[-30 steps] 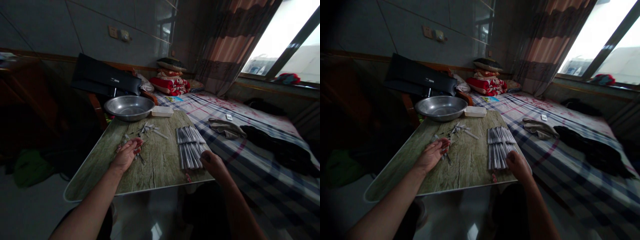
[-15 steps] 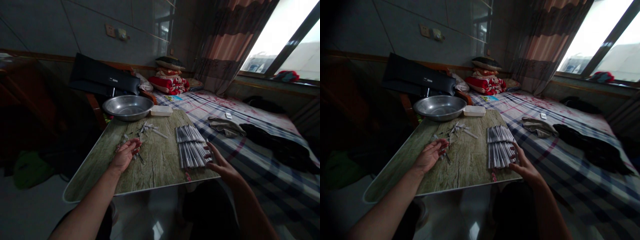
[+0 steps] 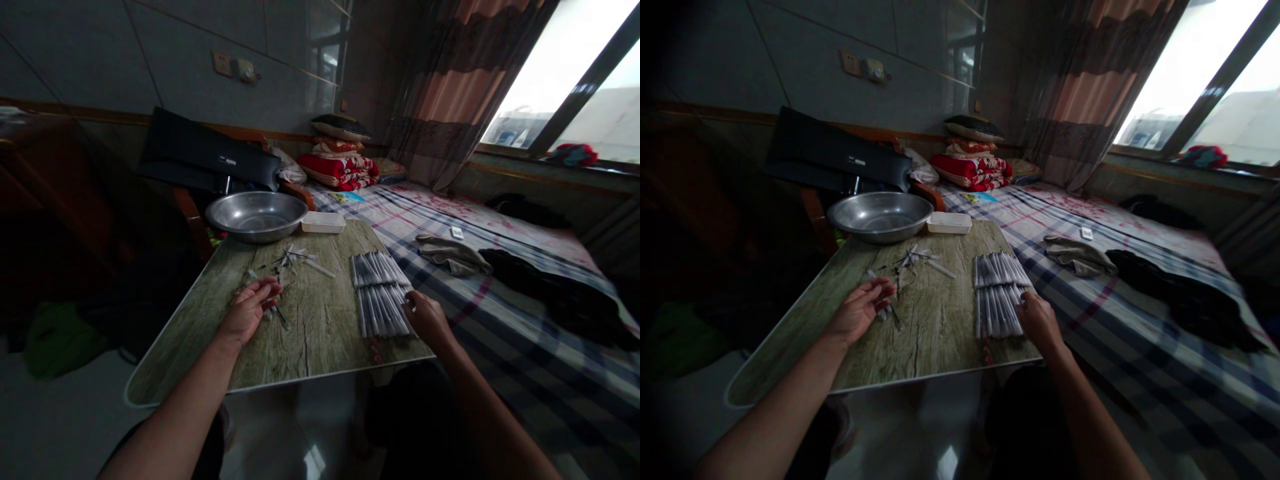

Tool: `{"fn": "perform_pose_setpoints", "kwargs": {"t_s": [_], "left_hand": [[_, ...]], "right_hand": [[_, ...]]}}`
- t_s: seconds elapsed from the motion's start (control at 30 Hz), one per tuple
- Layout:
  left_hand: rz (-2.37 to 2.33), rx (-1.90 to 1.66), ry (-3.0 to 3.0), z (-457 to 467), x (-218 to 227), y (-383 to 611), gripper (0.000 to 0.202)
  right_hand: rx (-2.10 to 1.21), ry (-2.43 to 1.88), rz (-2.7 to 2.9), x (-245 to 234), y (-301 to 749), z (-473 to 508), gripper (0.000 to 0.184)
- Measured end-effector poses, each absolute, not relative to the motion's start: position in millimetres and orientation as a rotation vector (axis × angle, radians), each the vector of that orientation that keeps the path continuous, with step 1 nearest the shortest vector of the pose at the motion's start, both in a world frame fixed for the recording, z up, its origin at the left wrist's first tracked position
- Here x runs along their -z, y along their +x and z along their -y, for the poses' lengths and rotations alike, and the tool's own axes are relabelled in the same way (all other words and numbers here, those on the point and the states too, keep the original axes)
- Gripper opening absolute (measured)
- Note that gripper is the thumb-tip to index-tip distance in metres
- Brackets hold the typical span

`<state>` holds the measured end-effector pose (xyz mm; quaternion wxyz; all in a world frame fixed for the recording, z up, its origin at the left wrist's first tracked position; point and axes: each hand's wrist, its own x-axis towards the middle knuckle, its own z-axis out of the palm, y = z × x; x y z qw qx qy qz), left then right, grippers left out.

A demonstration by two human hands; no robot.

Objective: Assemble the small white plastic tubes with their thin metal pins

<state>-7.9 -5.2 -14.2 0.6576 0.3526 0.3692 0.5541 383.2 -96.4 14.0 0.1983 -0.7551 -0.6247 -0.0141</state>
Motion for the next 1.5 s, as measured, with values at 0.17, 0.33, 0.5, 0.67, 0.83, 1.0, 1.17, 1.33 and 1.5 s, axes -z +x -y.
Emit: {"fn": "perform_pose_setpoints", "kwargs": {"t_s": [0.17,0.33,0.5,0.67,0.83,1.0,1.17,1.33,1.5], "left_hand": [[-0.845,-1.264,0.781,4,14,-10,0.031],[-0.844,-1.273,0.772,5,12,-10,0.029],[-0.855,-1.3,0.764,6,10,-12,0.029],[-0.902,-1.444,0.719,2,10,-21,0.029],[-0.98,-1.617,0.646,-6,12,-31,0.026],[-1.023,-1.707,0.531,-12,14,-33,0.026],[-1.087,-1.756,0.513,-16,13,-30,0.025],[-1.16,-1.74,0.585,-19,16,-29,0.024],[-1.301,-1.714,0.645,-22,24,-32,0.027]], "right_hand": [[0.098,-2.292,1.87,-14,378,88,0.024],[0.071,-2.378,1.887,-13,372,85,0.027],[0.09,-2.448,1.852,-10,370,84,0.027],[0.136,-2.371,1.845,-14,367,87,0.026],[0.113,-2.102,1.92,-33,332,75,0.023],[-0.091,-1.833,2.153,-35,269,32,0.024],[-0.206,-1.829,2.231,-14,209,-35,0.034],[-0.281,-1.861,2.288,3,167,-101,0.056],[-0.394,-1.955,2.29,6,147,-145,0.07]]}}
